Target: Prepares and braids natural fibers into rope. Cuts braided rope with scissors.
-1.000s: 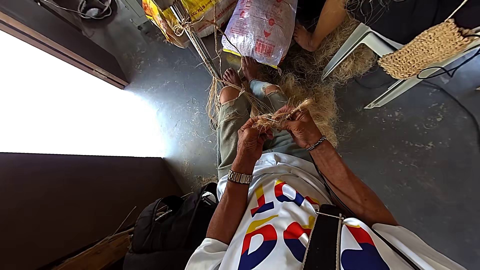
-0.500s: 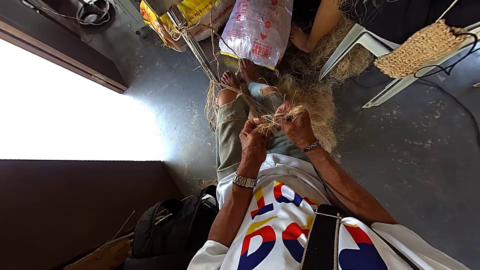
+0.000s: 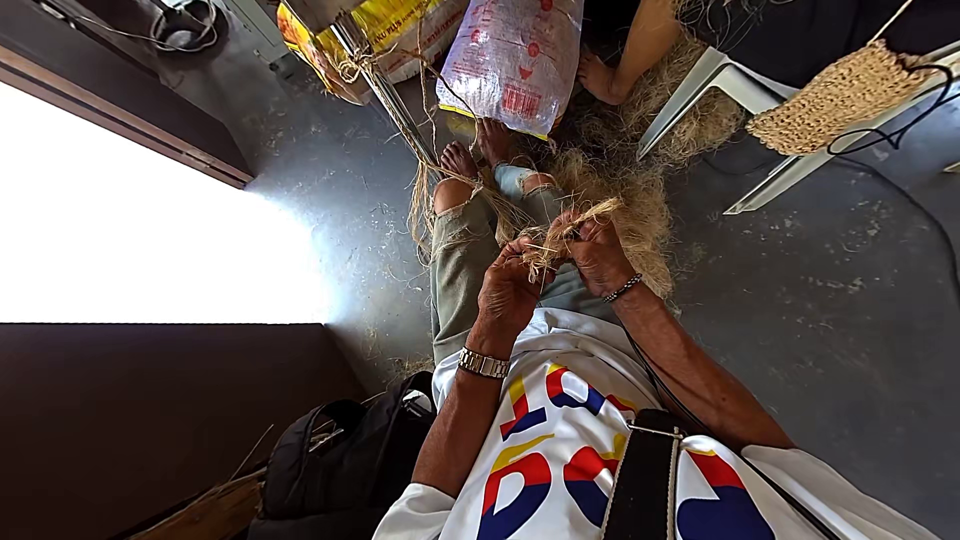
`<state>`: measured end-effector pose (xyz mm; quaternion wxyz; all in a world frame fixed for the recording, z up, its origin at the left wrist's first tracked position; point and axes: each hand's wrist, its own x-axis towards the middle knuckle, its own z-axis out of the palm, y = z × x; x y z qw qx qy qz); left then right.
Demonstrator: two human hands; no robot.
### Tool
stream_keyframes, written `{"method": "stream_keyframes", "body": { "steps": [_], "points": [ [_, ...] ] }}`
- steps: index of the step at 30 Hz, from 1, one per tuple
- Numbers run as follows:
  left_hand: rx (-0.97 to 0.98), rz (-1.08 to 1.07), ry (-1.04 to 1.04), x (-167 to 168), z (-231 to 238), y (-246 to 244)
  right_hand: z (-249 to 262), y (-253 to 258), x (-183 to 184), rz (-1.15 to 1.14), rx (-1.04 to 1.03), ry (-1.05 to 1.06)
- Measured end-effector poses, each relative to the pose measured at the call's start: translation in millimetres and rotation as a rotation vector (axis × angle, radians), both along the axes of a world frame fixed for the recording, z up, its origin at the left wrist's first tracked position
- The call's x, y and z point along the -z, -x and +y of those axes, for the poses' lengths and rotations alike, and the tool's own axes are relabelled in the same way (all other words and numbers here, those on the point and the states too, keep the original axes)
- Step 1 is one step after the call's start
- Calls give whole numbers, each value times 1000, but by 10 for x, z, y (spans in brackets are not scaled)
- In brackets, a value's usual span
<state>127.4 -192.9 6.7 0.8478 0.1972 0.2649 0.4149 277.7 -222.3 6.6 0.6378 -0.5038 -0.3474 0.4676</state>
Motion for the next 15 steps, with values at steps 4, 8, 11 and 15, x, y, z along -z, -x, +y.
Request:
{"method": "stream_keyframes", "body": {
  "steps": [4,8,11,15],
  "points": [
    [55,60,43,-70,39,54,2,72,-7,-139,63,-86],
    [73,140,59,-159,81,111,25,91,17,-491,97,-261],
    [58,136,-163,-124,98,141,16,38,11,-339,23,-319],
    [-33,231,-570,-68,108,106,-12,-33,-45,-28,-111,-262]
  ]
}}
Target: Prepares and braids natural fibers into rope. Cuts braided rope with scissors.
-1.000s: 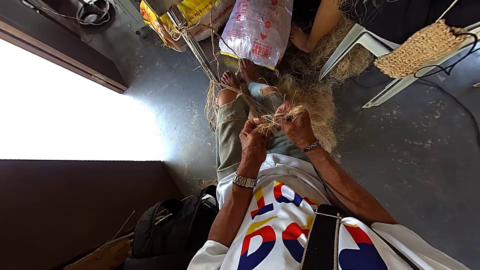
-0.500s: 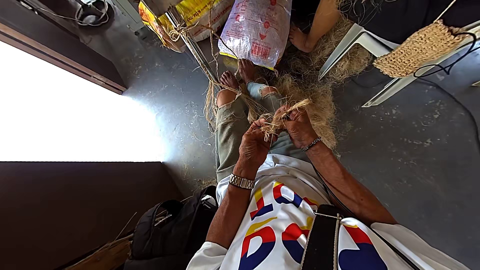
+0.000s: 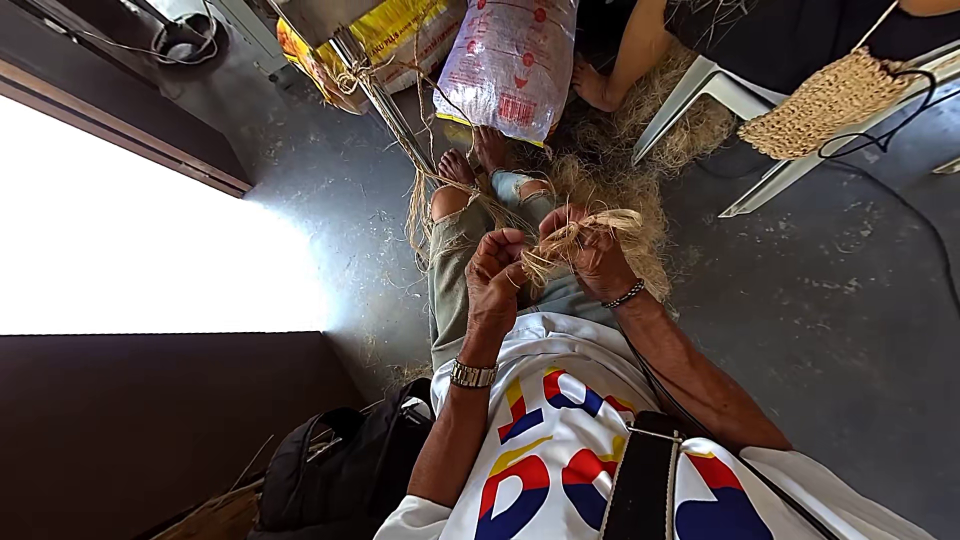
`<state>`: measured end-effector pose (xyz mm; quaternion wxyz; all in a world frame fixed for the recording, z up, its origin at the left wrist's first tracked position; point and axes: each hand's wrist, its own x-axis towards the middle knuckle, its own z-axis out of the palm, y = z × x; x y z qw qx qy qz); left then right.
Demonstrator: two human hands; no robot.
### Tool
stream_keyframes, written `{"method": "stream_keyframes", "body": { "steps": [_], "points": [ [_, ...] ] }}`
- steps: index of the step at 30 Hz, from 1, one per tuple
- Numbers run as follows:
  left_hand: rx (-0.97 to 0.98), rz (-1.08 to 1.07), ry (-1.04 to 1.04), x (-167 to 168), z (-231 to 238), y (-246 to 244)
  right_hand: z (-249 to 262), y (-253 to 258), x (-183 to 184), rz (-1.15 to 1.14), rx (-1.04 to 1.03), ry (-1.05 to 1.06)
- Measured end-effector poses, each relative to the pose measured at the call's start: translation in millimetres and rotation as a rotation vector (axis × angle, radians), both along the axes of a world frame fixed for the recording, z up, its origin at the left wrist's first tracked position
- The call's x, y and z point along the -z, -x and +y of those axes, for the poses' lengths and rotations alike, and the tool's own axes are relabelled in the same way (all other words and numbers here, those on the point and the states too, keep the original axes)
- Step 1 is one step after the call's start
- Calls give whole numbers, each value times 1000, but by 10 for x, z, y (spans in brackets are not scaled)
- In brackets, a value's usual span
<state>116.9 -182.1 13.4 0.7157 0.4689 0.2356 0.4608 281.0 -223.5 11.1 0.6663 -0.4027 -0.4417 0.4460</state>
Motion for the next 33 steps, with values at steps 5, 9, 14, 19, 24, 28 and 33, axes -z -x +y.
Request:
{"method": "stream_keyframes", "body": {
  "steps": [5,9,14,19,24,28,33],
  "points": [
    [-75,66,-253,-44,-15,-12,-29,-31,-76,-4,-40,46],
    [60,-65,-73,-106,4,44,-63,-79,-167,-60,-13,-28],
    [170,-139,47,-139,19,69,-40,-154,-191,-297,-22,-208],
    [195,-181,53,-79,9,53,-16,-93,-167,-359,29,-263],
    [154,-194,30,-47,-22,0,-22,-47,-148,-280,35,-218],
    [144,-175,-14,-50,-20,-2,-25,-52,-138,-215,17,-166],
    [140,-109,-19,-59,8,49,-31,-46,-195,-267,-14,-162]
  ]
}}
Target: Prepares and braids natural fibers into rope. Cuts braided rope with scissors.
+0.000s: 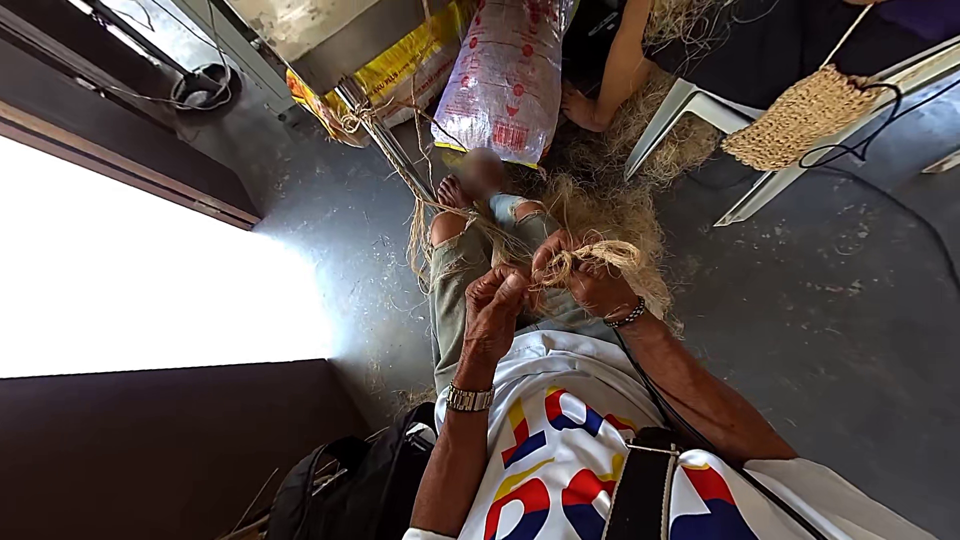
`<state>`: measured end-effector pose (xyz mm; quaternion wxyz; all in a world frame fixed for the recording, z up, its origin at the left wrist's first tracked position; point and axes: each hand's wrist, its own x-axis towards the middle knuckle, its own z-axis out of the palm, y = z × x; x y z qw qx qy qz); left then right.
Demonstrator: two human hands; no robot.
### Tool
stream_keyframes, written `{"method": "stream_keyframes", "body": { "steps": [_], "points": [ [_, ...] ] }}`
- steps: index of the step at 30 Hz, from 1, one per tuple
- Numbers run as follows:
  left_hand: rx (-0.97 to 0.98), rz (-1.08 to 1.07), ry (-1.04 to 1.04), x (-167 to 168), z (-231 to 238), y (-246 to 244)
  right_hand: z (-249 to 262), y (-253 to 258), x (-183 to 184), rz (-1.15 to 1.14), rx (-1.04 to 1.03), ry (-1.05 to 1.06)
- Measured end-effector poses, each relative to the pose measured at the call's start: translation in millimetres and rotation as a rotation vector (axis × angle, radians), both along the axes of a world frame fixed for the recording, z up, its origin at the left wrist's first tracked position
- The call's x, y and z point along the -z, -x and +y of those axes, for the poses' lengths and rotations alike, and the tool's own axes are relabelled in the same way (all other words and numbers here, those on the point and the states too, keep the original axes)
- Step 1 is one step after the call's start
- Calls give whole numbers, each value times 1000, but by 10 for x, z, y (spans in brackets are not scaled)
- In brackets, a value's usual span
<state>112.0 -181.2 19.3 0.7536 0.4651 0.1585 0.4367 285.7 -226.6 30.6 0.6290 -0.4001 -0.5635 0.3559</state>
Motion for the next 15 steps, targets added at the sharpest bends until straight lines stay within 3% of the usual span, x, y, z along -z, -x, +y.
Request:
{"method": "stream_keyframes", "body": {
  "steps": [5,15],
  "points": [
    [-62,67,17,-10,-42,-52,-7,-16,1,6,6,4],
    [-84,-11,-82,-47,-102,-97,-8,-32,-22,111,12,-37]
  ]
}}
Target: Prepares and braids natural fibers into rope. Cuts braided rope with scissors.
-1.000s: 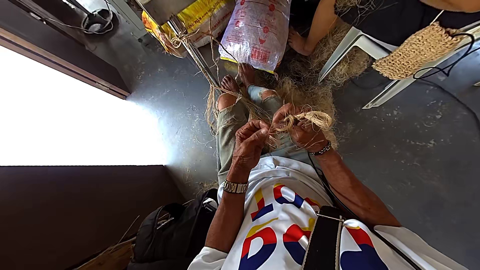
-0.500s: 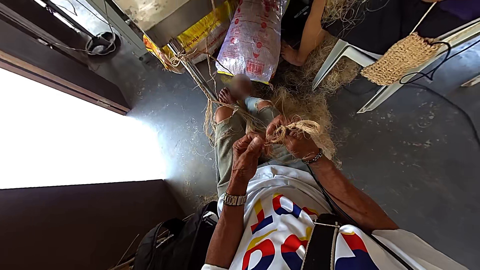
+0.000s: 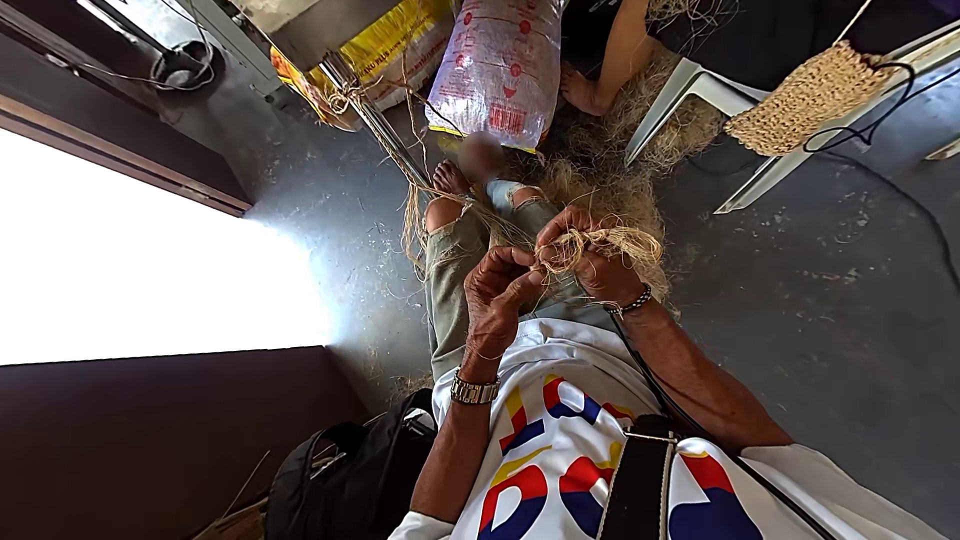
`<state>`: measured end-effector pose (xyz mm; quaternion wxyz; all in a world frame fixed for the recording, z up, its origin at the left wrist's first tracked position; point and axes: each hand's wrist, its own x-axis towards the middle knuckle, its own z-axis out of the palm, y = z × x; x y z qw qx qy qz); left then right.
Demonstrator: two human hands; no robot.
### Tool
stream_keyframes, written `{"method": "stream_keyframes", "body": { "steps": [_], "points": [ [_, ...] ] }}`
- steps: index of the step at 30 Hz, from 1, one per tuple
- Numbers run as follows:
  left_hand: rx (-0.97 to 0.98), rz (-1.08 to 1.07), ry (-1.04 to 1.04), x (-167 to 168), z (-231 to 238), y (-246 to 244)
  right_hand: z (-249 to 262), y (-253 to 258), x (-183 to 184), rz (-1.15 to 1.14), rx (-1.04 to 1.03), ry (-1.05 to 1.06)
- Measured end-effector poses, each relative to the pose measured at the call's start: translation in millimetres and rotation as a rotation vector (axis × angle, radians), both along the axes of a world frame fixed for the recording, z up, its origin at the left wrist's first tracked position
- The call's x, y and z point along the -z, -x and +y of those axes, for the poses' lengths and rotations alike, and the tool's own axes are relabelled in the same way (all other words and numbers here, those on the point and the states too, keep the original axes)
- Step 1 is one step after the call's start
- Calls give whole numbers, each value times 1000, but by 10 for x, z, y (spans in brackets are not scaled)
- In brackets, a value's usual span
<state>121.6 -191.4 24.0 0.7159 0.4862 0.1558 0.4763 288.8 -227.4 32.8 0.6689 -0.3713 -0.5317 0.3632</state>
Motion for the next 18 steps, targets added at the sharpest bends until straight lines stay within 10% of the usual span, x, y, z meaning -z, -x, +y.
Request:
{"method": "stream_keyframes", "body": {
  "steps": [18],
  "points": [
    [-26,220,-366,-75,155,129,-45,127,-21,171,-6,198]
  ]
}}
